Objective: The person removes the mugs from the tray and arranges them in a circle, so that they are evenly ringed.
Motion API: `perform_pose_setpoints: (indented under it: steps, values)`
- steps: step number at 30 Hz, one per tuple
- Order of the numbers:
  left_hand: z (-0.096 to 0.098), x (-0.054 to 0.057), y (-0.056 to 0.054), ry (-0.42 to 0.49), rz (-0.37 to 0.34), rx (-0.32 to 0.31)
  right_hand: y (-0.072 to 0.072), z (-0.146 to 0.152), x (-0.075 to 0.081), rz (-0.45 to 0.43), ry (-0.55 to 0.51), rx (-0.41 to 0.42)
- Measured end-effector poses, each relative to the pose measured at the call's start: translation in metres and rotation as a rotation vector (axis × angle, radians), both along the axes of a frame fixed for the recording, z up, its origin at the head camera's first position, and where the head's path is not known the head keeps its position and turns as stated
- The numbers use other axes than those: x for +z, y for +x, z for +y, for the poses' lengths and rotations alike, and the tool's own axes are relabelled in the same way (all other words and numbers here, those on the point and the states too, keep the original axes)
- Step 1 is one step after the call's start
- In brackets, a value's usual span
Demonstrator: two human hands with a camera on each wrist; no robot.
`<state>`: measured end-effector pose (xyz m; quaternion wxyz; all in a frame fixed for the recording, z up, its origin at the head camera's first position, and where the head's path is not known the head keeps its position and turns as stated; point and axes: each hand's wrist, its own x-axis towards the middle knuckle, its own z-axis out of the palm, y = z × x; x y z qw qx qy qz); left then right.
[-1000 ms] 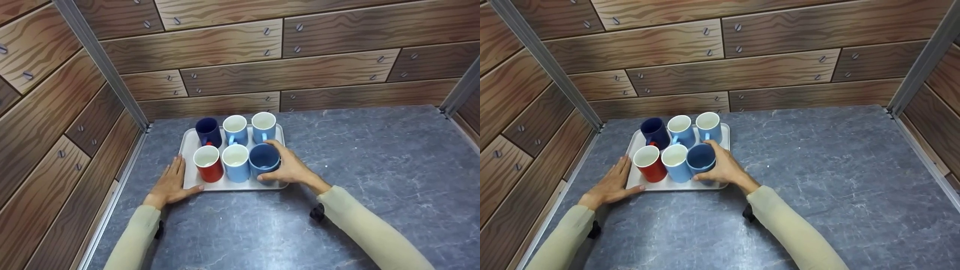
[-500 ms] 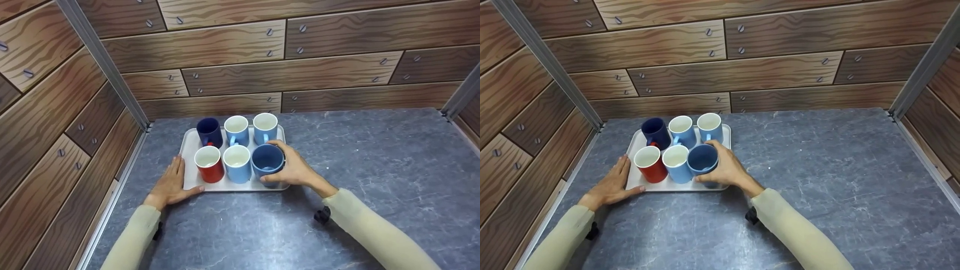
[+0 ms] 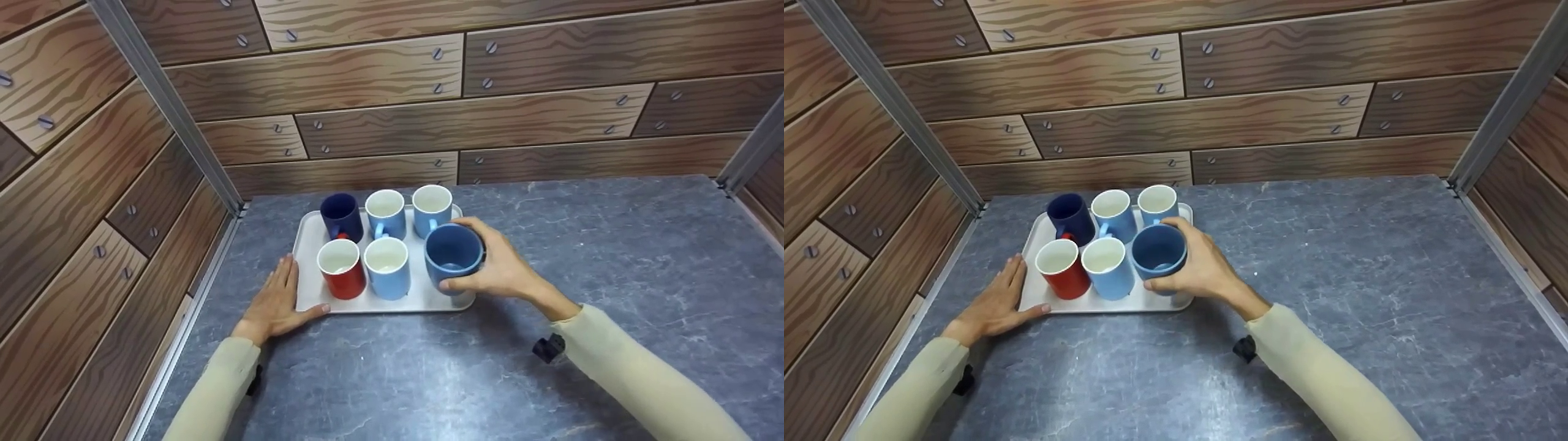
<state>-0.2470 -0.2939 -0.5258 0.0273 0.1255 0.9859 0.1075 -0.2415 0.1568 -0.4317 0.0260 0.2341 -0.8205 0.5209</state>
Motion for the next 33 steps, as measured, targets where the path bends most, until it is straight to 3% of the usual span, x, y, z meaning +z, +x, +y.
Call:
perform_pose_setpoints:
  steps: [14, 26, 33]
  values:
    - [-0.004, -0.014, -0.003, 0.028, 0.052, 0.008, 0.0, 0.036, 0.027, 0.056, 0.0, -0.057]
    - [-0.004, -0.012, -0.002, 0.005, 0.056, 0.007, -0.005, 0.077, 0.046, 0.088, 0.054, -0.161]
    - [-0.002, -0.009, 0.0, 0.028, 0.068, 0.003, -0.013, 0.103, 0.044, 0.074, 0.108, -0.235]
